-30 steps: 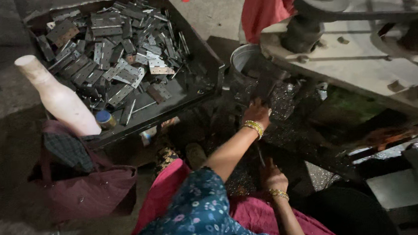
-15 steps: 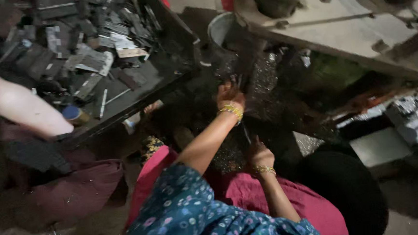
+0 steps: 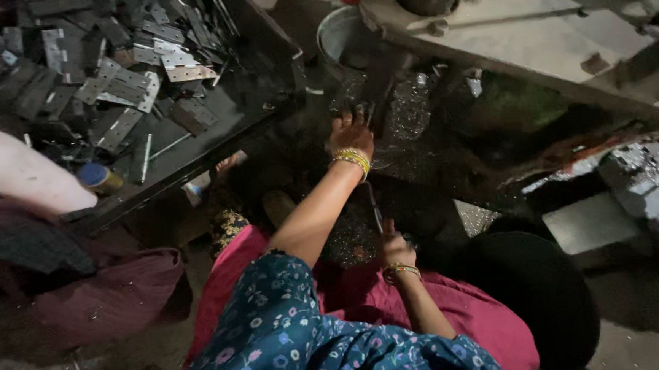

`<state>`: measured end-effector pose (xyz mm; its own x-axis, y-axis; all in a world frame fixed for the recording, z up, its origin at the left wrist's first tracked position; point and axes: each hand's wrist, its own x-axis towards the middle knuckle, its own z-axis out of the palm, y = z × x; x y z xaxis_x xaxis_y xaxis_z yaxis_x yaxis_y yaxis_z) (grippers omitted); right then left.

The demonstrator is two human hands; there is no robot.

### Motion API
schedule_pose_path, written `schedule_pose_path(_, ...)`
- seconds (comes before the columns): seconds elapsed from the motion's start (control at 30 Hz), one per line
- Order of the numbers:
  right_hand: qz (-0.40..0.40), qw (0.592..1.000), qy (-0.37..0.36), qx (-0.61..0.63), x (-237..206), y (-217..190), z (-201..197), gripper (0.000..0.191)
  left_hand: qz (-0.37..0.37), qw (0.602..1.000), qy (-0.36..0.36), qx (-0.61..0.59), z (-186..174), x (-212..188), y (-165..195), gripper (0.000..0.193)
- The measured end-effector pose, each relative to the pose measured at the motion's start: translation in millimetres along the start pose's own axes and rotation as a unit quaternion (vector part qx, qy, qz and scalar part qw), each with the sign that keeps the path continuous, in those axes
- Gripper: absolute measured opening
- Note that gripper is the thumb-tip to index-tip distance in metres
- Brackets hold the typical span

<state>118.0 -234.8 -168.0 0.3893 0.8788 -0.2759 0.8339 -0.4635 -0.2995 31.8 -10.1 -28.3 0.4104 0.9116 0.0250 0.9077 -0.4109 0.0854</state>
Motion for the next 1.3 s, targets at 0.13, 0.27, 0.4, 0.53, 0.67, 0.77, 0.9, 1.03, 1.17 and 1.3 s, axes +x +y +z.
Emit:
schedule_pose_path(0.13, 0.004, 1.0, -0.013, 0.004, 0.8, 4.5, -3.5, 0.059, -0.049, 0.986, 0.047, -0.15, -1.5, -4.3, -6.2, 0.075)
schedule_pose_path(0.27, -0.016, 0.999, -0.005, -0.029, 8.9, 12.3, -14.6, 0.062, 0.016, 0.99, 0.134, 0.045, 2.6, 8.3, -4.9, 0.053)
schedule_pose_path(0.4, -0.019, 1.0, -0.005, 0.004, 12.2, 8.4, -6.4, 0.062, 0.008, 0.997, 0.047, 0.058, 11.3, 15.0, -0.7, 0.044)
schedule_pose_path(0.53, -0.01, 0.999, -0.034, 0.006, 6.0, -1.1, -9.7, 0.054, -0.041, 0.994, 0.062, 0.077, 21.6, 9.0, -4.7, 0.048)
schedule_pose_path(0.67, 0.0, 1.0, -0.029, -0.004, -0.3, -5.4, -35.1, 0.051, 0.038, 0.988, 0.14, 0.059, 28.1, 5.3, -6.7, 0.036)
schedule_pose_path(0.77, -0.069, 0.994, 0.069, -0.056, -4.2, -3.6, -38.1, 0.06, 0.046, 0.986, 0.124, 0.098, 28.0, 4.0, -2.3, 0.036)
schedule_pose_path(0.9, 0.012, 1.0, 0.003, 0.016, -11.3, 0.3, -5.1, 0.06, 0.036, 0.992, 0.085, 0.085, 21.5, 0.1, 0.0, 0.035)
schedule_pose_path(1.03, 0.018, 0.999, -0.009, 0.025, -4.0, 5.1, 9.9, 0.057, -0.082, 0.959, 0.091, 0.256, 18.7, 4.0, -4.8, 0.059)
schedule_pose_path(1.17, 0.025, 0.999, -0.028, -0.023, 21.4, 8.1, -12.3, 0.055, 0.023, 0.995, 0.076, 0.068, 15.4, 17.3, -4.5, 0.042)
schedule_pose_path(1.3, 0.001, 0.999, -0.012, -0.048, 22.3, 13.3, -9.1, 0.056, -0.006, 0.994, 0.099, 0.036, 8.6, 26.3, 2.6, 0.045)
